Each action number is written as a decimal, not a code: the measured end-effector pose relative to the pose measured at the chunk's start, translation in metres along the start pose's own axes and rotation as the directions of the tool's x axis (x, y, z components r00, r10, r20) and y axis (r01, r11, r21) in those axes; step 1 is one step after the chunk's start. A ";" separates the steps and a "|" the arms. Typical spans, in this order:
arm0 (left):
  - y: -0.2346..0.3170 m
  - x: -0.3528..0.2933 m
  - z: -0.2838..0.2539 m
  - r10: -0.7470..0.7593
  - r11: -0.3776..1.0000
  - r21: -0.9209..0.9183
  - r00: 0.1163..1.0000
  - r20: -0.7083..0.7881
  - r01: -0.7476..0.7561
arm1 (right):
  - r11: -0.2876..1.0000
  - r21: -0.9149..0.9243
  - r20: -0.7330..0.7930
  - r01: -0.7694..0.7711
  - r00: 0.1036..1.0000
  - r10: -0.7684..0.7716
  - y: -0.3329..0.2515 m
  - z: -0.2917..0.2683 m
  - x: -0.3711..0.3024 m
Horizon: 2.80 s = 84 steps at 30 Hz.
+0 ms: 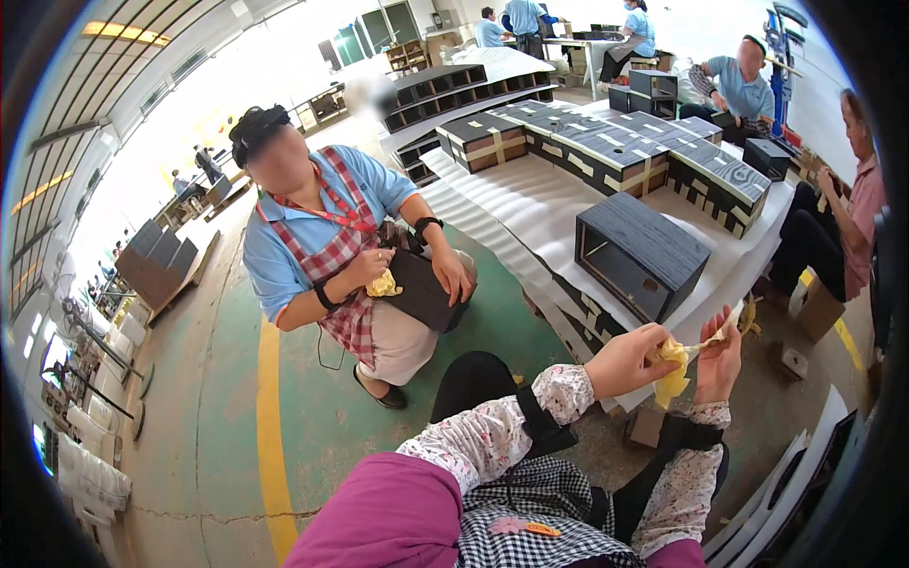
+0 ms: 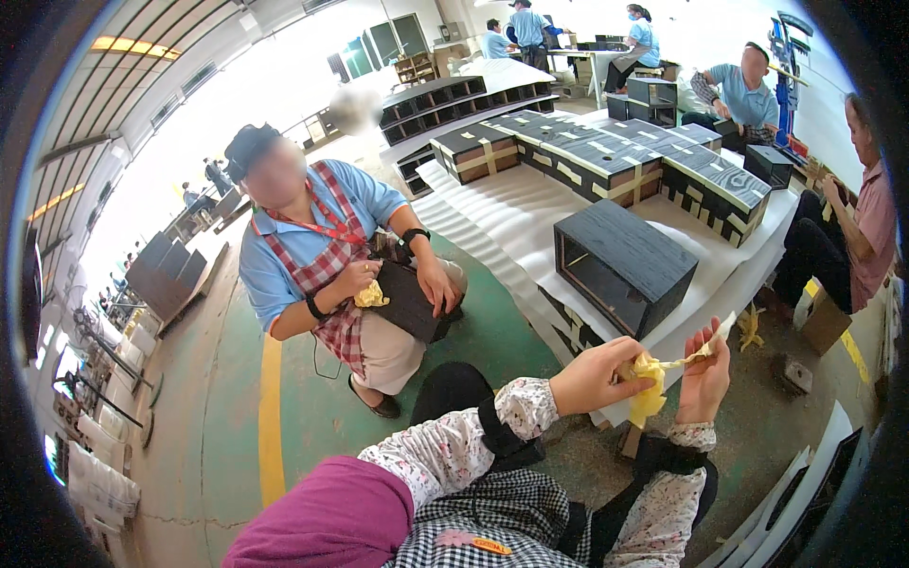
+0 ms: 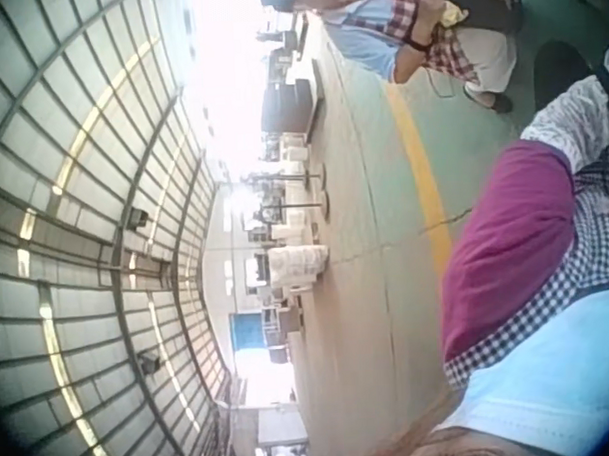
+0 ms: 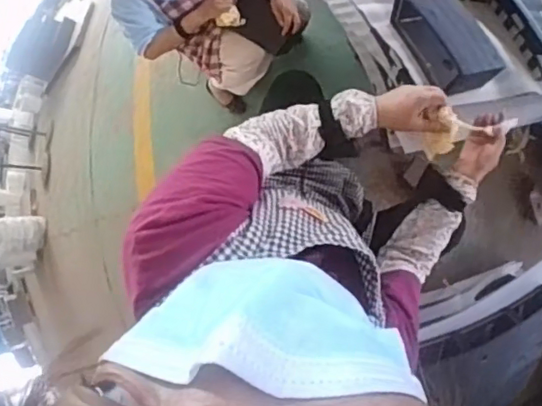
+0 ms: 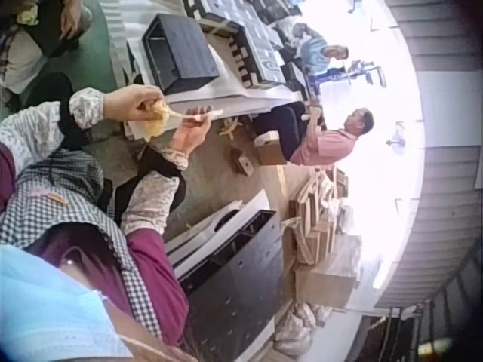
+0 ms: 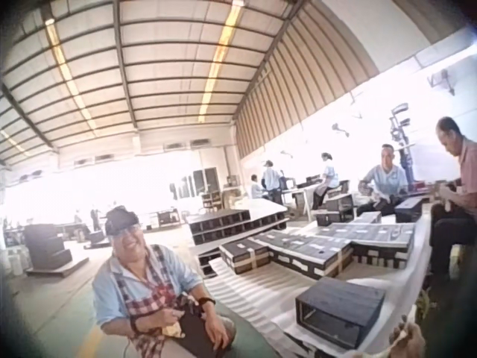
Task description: The person applies yellow tape to the edges of small black wooden boxes on a workbench. They handle the boxes one at a time, placing tape strips along the seams and corners. Other workers are visible in the background performing similar tasks.
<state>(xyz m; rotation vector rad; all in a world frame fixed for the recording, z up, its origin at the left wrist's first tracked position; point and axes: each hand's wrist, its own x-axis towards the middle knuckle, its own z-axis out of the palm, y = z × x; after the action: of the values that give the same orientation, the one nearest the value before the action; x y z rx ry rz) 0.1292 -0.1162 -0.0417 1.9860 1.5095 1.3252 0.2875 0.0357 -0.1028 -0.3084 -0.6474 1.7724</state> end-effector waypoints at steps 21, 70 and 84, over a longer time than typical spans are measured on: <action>-0.011 0.033 0.043 -0.414 0.878 0.378 0.860 0.297 0.292 | 0.994 0.098 -0.009 -0.057 0.998 0.058 -0.015 0.025 -0.023; -0.041 0.129 -0.102 0.028 0.984 0.178 0.963 -0.270 0.022 | 0.992 0.005 0.078 -0.125 0.989 0.124 -0.035 0.016 -0.031; -0.155 0.120 -0.057 0.268 0.472 0.788 0.916 0.299 -0.395 | 0.981 -0.156 0.045 -0.116 0.991 0.124 -0.045 0.013 -0.031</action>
<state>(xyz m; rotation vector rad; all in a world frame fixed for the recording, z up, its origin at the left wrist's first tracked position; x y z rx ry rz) -0.0064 0.0351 -0.0644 3.0219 1.9835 0.4872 0.3264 0.0109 -0.0703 -0.4121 -0.8209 1.8549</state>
